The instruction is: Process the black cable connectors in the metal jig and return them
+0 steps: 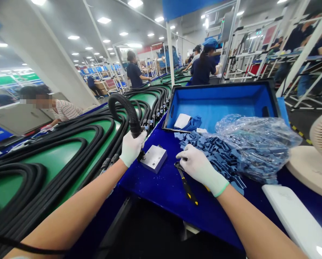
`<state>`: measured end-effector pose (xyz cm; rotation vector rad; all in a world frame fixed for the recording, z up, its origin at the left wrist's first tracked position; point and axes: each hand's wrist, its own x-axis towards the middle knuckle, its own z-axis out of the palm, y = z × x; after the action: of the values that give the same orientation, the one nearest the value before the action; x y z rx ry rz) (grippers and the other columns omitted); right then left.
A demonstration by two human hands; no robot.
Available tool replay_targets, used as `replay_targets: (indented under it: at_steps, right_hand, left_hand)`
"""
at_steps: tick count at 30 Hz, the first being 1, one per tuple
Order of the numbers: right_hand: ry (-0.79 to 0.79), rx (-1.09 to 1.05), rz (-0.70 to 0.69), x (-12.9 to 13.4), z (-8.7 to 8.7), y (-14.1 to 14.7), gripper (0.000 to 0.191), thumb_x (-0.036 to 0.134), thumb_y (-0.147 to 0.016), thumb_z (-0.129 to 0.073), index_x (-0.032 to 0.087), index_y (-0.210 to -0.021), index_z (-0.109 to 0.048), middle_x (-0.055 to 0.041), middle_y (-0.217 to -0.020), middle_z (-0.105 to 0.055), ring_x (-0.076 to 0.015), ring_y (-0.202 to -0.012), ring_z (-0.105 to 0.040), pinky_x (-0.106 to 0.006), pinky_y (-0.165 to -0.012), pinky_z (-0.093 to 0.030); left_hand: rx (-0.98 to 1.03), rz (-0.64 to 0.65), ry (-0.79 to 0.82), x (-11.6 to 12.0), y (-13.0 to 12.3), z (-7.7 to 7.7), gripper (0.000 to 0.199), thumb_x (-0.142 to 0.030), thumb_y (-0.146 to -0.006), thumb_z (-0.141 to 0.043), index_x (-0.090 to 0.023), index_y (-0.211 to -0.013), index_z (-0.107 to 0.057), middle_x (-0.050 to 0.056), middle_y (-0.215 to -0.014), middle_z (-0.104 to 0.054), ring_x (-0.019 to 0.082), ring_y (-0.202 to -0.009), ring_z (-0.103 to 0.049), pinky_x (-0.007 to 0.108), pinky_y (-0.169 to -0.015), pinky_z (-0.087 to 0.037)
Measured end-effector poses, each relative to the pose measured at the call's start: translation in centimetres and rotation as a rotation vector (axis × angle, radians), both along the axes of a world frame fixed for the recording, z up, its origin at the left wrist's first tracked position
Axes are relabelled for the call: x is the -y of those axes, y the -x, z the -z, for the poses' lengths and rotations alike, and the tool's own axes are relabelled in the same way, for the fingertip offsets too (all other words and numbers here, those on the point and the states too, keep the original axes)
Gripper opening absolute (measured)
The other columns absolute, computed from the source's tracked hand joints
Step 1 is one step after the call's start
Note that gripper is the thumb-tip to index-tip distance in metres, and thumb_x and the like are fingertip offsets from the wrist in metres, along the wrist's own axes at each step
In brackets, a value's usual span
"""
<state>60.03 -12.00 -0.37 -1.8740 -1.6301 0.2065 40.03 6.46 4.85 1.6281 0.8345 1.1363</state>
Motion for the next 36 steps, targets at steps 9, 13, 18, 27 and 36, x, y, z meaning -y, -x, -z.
replay_targets:
  at_steps: [9,13,18,27,36]
  right_hand:
    - [0.026,-0.489,-0.116,-1.5,-0.1,2.0,0.037,0.023,-0.081,-0.064,0.017,-0.116,-0.074,-0.0038,-0.094,-0.066,-0.0164,-0.077,-0.061,-0.030,-0.073,-0.051]
    - [0.027,-0.508,-0.152,-4.0,-1.2,3.5,0.027,0.037,-0.081,-0.070,0.016,-0.097,-0.075,-0.0035,-0.088,-0.069,-0.0184,-0.078,-0.061,-0.030,-0.072,-0.048]
    - [-0.022,-0.407,-0.262,-7.8,-2.9,6.5,0.019,0.033,-0.087,-0.059,0.017,-0.084,-0.069,-0.0006,-0.077,-0.067,-0.0158,-0.070,-0.057,-0.027,-0.067,-0.043]
    - [0.087,-0.403,-0.301,-12.6,-1.7,7.5,0.028,0.040,-0.079,-0.072,0.014,-0.069,-0.068,0.0013,-0.061,-0.059,-0.0117,-0.057,-0.047,-0.025,-0.056,-0.035]
    - [0.107,-0.374,-0.319,-11.7,-1.8,7.2,0.030,0.044,-0.079,-0.072,0.014,-0.076,-0.074,-0.0004,-0.066,-0.066,-0.0139,-0.062,-0.055,-0.025,-0.059,-0.040]
  left_hand:
    - [0.084,0.131,0.026,-0.9,0.3,0.6,0.037,-0.038,-0.082,-0.074,-0.014,-0.108,-0.063,-0.006,-0.056,-0.049,0.010,-0.046,-0.043,0.023,-0.047,-0.037]
    - [0.069,0.188,0.039,-1.2,0.8,0.5,0.037,-0.039,-0.082,-0.073,-0.014,-0.107,-0.064,-0.007,-0.054,-0.049,0.010,-0.045,-0.043,0.023,-0.047,-0.038]
    - [0.002,0.234,-0.011,-1.4,1.2,0.1,0.034,-0.036,-0.082,-0.073,-0.013,-0.105,-0.068,-0.003,-0.058,-0.057,0.014,-0.055,-0.053,0.027,-0.059,-0.046]
    - [-0.015,0.232,-0.044,-2.2,1.3,0.5,0.036,-0.034,-0.082,-0.072,-0.012,-0.110,-0.070,0.004,-0.086,-0.069,0.017,-0.076,-0.061,0.031,-0.075,-0.051]
    - [0.065,0.203,-0.077,-1.2,4.4,-1.1,0.033,-0.039,-0.090,-0.067,-0.015,-0.111,-0.060,0.004,-0.087,-0.067,0.016,-0.074,-0.065,0.030,-0.071,-0.054]
